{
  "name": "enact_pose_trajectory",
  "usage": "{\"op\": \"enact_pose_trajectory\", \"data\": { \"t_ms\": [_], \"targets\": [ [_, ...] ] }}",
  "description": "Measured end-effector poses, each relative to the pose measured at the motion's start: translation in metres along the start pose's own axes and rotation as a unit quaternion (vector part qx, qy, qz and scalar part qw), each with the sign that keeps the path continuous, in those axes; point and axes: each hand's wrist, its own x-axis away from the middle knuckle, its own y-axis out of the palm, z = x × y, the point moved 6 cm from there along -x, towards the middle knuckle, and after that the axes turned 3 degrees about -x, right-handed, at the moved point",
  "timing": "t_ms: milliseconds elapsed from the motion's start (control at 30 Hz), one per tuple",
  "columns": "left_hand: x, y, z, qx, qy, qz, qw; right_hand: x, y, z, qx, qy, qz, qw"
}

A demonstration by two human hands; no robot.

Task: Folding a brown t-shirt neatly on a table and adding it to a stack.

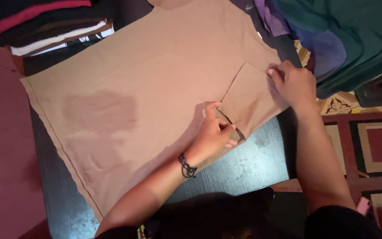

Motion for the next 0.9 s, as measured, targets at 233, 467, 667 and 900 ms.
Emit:
{"op": "enact_pose_trajectory", "data": {
  "t_ms": [233,467,667,900],
  "targets": [
    [-0.024,-0.01,0.017,-0.555,0.225,0.196,0.776,0.003,-0.029,-0.045,-0.009,-0.079,0.077,0.994],
    [-0.017,-0.013,0.051,-0.561,0.17,0.125,0.8,-0.005,-0.006,-0.058,-0.07,-0.153,0.119,0.979],
    [-0.041,-0.01,0.022,-0.469,0.188,0.146,0.85,-0.007,-0.007,-0.061,-0.116,-0.158,0.132,0.972],
    [-0.007,-0.003,0.043,-0.561,0.342,0.289,0.696,-0.004,-0.007,-0.062,-0.13,-0.143,0.12,0.974]
  ]
}}
